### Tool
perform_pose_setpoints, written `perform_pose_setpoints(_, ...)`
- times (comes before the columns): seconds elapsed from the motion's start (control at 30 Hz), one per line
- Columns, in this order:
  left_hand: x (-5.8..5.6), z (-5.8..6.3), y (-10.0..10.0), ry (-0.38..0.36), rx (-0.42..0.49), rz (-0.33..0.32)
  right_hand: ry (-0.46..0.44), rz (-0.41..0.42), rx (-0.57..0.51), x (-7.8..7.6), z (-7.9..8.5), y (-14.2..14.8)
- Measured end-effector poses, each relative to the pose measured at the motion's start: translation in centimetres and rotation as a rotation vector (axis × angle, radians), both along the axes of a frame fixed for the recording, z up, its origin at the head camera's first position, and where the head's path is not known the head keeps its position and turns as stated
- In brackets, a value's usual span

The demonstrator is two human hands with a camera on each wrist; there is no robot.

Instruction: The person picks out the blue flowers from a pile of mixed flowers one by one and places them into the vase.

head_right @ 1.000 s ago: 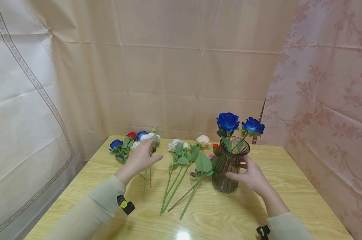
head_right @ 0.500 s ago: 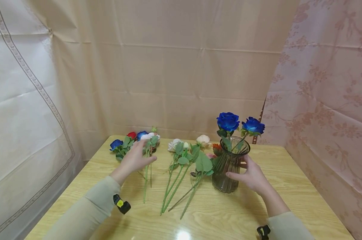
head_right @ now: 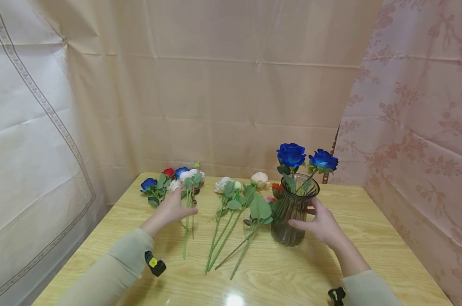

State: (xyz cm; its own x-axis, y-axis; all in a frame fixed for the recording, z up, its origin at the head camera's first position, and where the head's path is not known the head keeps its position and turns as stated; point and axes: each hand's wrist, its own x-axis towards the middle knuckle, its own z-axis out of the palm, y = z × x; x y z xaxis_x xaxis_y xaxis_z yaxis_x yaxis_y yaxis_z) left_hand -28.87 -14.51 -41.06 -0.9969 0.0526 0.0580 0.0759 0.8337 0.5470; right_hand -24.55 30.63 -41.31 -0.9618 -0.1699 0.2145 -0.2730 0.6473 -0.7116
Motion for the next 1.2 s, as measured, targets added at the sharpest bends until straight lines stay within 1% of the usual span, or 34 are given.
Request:
perform_pose_setpoints(0.1, 0.0, -0.5, -0.2, -0.036, 0.024, -0.007, 0.003, 0.006, 0.0, 0.0, 0.0, 0.0)
perform_pose_setpoints(0.27, 0.1, -1.2, -0.5, -0.134, 0.089, -0.013, 0.004, 0.007, -0.005, 0.0, 0.0, 0.1)
perform_pose_setpoints(0.37, 0.2, -1.6, -0.5, -0.17, 0.11, -0.016, 0.003, 0.007, -0.002, 0.0, 0.1, 0.1)
perform_pose_setpoints(0.57, 0.0, -2.1, -0.5, -0.177, 0.105, -0.039, -0.065, -0.008, -0.018, 0.2, 0.2, 0.0)
perform_pose_setpoints(0.67, -0.1, -2.4, -0.6, -0.19, 0.11, -0.051, -0.084, -0.013, -0.008, 0.2, 0.3, 0.0)
perform_pose_setpoints(0.73, -0.2, -2.6, -0.6, -0.202, 0.113, -0.054, -0.087, -0.015, -0.002, 0.3, 0.4, 0.0)
perform_pose_setpoints(0.9, -0.3, -2.8, -0.7, -0.213, 0.088, -0.052, -0.083, -0.017, 0.001, 0.2, 0.3, 0.0)
perform_pose_setpoints(1.13, -0.4, -2.9, -0.6, -0.242, 0.131, -0.053, -0.086, -0.017, 0.0, 0.2, 0.3, 0.1)
perform_pose_setpoints(1.2, -0.4, -2.9, -0.6, -0.239, 0.141, -0.053, -0.078, -0.01, -0.01, 0.2, 0.3, 0.0)
